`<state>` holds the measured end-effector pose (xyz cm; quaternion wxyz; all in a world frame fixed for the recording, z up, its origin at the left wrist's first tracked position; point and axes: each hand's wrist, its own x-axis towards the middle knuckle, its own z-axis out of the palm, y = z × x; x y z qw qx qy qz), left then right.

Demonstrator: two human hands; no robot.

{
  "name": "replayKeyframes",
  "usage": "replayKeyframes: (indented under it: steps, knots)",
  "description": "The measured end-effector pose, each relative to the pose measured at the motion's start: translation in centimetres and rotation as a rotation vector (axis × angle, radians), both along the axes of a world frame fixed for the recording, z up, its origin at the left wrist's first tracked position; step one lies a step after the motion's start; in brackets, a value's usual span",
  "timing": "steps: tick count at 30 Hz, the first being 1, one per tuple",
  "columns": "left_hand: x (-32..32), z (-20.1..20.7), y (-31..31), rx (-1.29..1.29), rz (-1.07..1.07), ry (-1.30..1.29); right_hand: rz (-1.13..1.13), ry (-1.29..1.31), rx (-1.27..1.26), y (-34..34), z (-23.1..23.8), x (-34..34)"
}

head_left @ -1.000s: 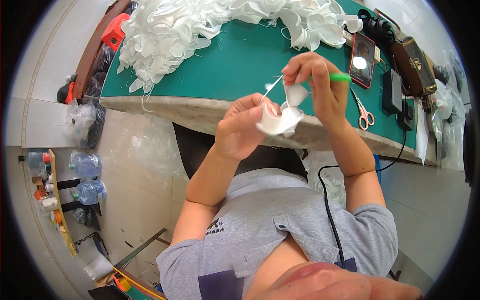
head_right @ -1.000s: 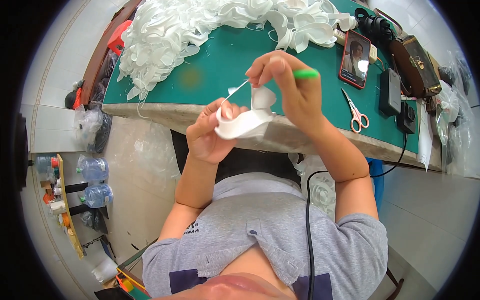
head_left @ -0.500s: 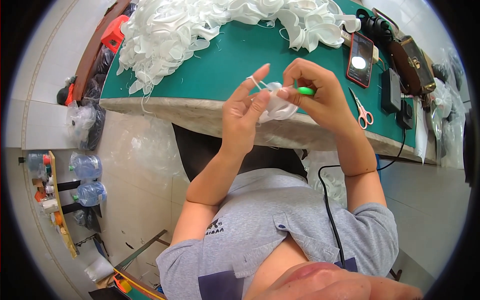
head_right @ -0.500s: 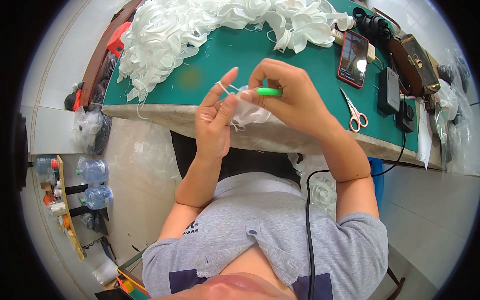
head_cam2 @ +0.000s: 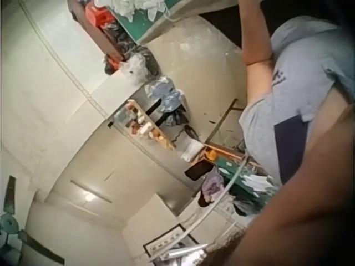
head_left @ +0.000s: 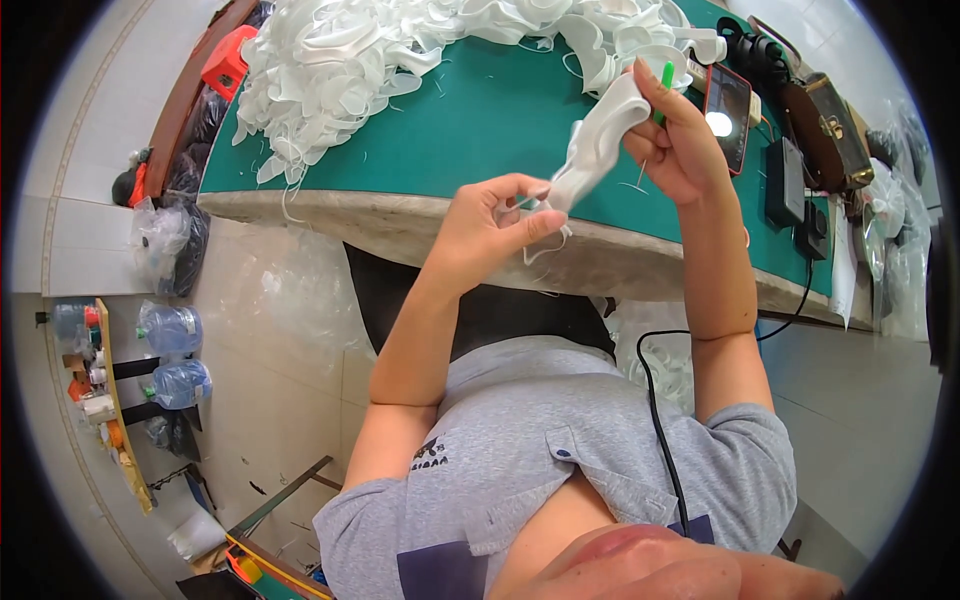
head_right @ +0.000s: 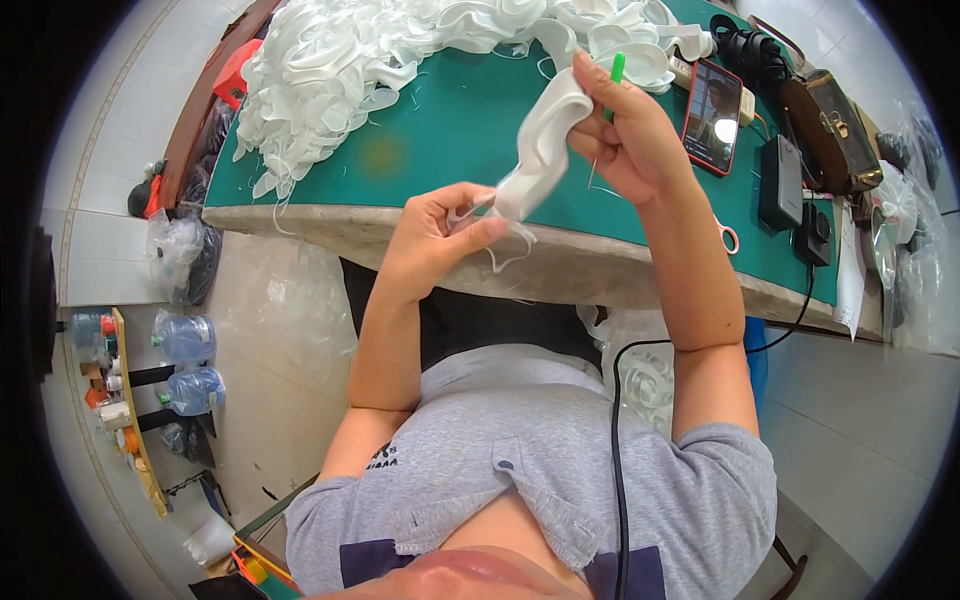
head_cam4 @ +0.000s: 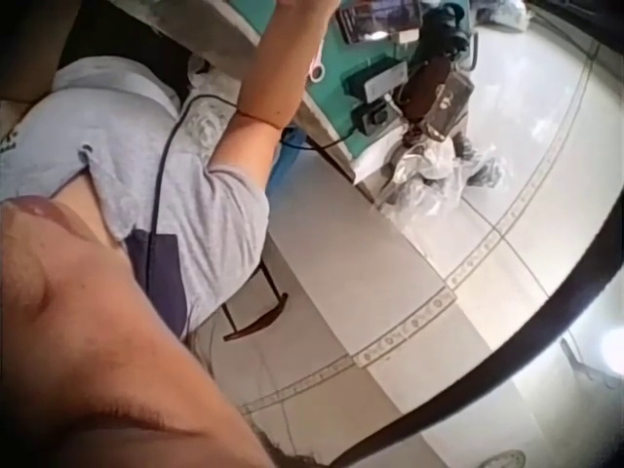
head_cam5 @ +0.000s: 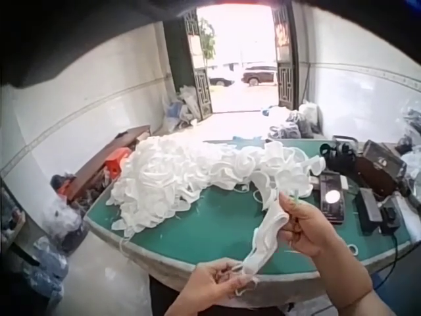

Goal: Inspecting and trimming excess threads from white fabric bra cups using scissors and a cleaning tool.

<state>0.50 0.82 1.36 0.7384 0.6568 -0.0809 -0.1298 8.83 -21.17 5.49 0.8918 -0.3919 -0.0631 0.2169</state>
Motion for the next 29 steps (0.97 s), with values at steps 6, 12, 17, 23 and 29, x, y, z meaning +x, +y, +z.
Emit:
replayKeyframes:
  steps: [6, 12, 17, 23, 29]
  knots:
    - [0.4, -0.3, 0.5, -0.087, 0.159, -0.045, -0.119, 0.081, -0.074, -0.5, -1.0, 2.0]
    - [0.3, -0.3, -0.1, -0.242, 0.130, -0.043, -0.123, -0.906, -0.816, 1.5, -0.5, -1.1]
    - [0.2, -0.9, 0.3, -0.318, 0.056, 0.000, 0.157, -0.848, -0.793, 2.0, -0.5, -2.2]
    - [0.3, -0.5, 0.3, -0.662, 0.008, 0.167, 0.271, -0.683, -0.719, 1.8, -1.3, -2.7]
    - [1.6, -1.8, 0.9, -0.916, -0.156, 0.225, 0.126, -0.426, -0.823, 2.6, -1.0, -2.3]
